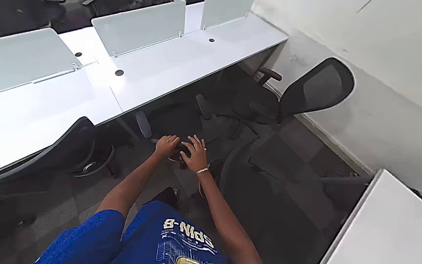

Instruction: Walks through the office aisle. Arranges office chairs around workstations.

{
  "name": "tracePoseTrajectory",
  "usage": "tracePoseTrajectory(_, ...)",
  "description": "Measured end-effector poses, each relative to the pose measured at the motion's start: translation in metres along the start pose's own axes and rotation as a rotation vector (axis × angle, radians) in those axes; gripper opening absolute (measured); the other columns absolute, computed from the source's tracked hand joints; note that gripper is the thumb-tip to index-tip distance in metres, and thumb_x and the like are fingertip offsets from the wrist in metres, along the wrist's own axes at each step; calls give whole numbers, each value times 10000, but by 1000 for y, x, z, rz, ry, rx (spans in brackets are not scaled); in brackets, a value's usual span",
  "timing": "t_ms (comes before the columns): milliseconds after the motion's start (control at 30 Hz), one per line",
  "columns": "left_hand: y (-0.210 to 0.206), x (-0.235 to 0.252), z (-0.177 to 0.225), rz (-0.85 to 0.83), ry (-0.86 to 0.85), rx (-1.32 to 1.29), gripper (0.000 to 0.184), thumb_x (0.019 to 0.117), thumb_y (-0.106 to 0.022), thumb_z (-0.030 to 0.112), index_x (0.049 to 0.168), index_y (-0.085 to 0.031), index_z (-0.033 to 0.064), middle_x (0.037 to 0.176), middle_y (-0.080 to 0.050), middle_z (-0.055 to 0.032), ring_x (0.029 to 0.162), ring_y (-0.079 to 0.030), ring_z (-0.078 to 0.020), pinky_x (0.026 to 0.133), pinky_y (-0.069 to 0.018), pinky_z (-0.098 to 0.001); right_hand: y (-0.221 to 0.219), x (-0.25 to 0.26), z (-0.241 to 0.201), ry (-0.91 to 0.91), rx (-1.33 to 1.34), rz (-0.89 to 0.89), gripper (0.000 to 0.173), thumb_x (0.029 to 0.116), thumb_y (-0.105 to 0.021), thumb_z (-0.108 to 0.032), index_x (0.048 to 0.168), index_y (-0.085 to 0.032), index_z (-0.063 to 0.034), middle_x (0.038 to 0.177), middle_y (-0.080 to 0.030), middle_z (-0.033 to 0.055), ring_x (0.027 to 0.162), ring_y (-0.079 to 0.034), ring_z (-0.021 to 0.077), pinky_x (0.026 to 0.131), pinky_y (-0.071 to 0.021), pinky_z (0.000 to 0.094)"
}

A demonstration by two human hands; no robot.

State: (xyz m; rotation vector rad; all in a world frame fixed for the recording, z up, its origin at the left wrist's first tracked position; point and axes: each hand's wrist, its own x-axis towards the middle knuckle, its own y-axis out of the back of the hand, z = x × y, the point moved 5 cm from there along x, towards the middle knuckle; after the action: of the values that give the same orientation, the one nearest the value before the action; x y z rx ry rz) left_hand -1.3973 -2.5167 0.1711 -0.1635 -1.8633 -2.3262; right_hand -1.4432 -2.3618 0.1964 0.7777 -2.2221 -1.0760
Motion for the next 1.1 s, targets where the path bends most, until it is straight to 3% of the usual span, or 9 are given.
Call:
tracePoseTrajectory(67,5,16,-21,-30,13,10,319,872,-739,306,1018,-673,30,995,-725,-170,952,-717,-357,817,-558,-522,-23,27,15,-28,-130,-118,527,944,-618,-517,1425,-619,-301,1556,-520,41,1539,-320,316,1267,-78,628)
tracePoseTrajectory(167,9,30,-44,58,-30,47,387,822,-793,382,951,-660,42,909,-720,-159,862,-723,-347,740,-567,-506,-39,59,19,-4,-238,-20,611,824,-740,-550,1371,-651,-294,1396,-642,53,1440,-460,339,1223,-113,697)
tracePoseTrajectory(333,3,48,-63,287,-104,122,389,787,-794,439,855,-629,94,774,-687,-92,713,-705,-279,601,-555,-425,-46,89,25,21,-275,88,531,740,-821,-352,1254,-718,-266,1264,-699,72,1342,-550,362,1194,-181,713)
tracePoseTrajectory(433,5,63,-73,335,-92,111,388,778,-809,435,865,-649,93,783,-697,-91,720,-711,-279,616,-567,-426,-45,115,29,9,-289,68,497,733,-824,-299,1217,-733,-228,1247,-704,86,1330,-558,367,1197,-178,711)
tracePoseTrajectory(567,4,79,-76,340,-75,75,282,788,-810,327,868,-671,95,785,-705,-82,716,-710,-262,613,-565,-413,-49,128,38,-56,-343,119,441,670,-834,-174,1105,-766,-158,1155,-724,120,1234,-613,398,1178,-222,717)
tracePoseTrajectory(667,0,102,-84,234,-46,16,230,832,-780,273,928,-675,92,821,-701,-86,758,-706,-271,632,-553,-415,-49,151,51,-62,-394,116,422,656,-832,-84,1069,-768,-145,1116,-728,116,1194,-633,385,1176,-233,708)
tracePoseTrajectory(833,-2,160,-106,-180,129,-211,315,918,-678,193,1187,-636,35,1102,-694,-183,1039,-681,-359,846,-531,-503,-46,212,76,-67,-434,105,386,655,-793,-14,1022,-766,-131,1099,-732,121,1189,-634,377,1187,-237,680)
tracePoseTrajectory(967,-4,208,-111,-319,208,-264,371,949,-636,115,1301,-574,15,1235,-642,-221,1155,-633,-382,947,-506,-511,-34,258,105,-97,-430,7,397,693,-780,-1,1071,-758,-121,1159,-723,129,1259,-597,389,1212,-203,671)
tracePoseTrajectory(1100,-11,258,-109,-347,188,-249,383,965,-617,95,1332,-549,13,1276,-623,-225,1186,-618,-389,961,-503,-515,-17,303,137,-195,-443,-96,432,747,-718,30,1143,-739,-140,1268,-688,117,1375,-511,362,1250,-134,632)
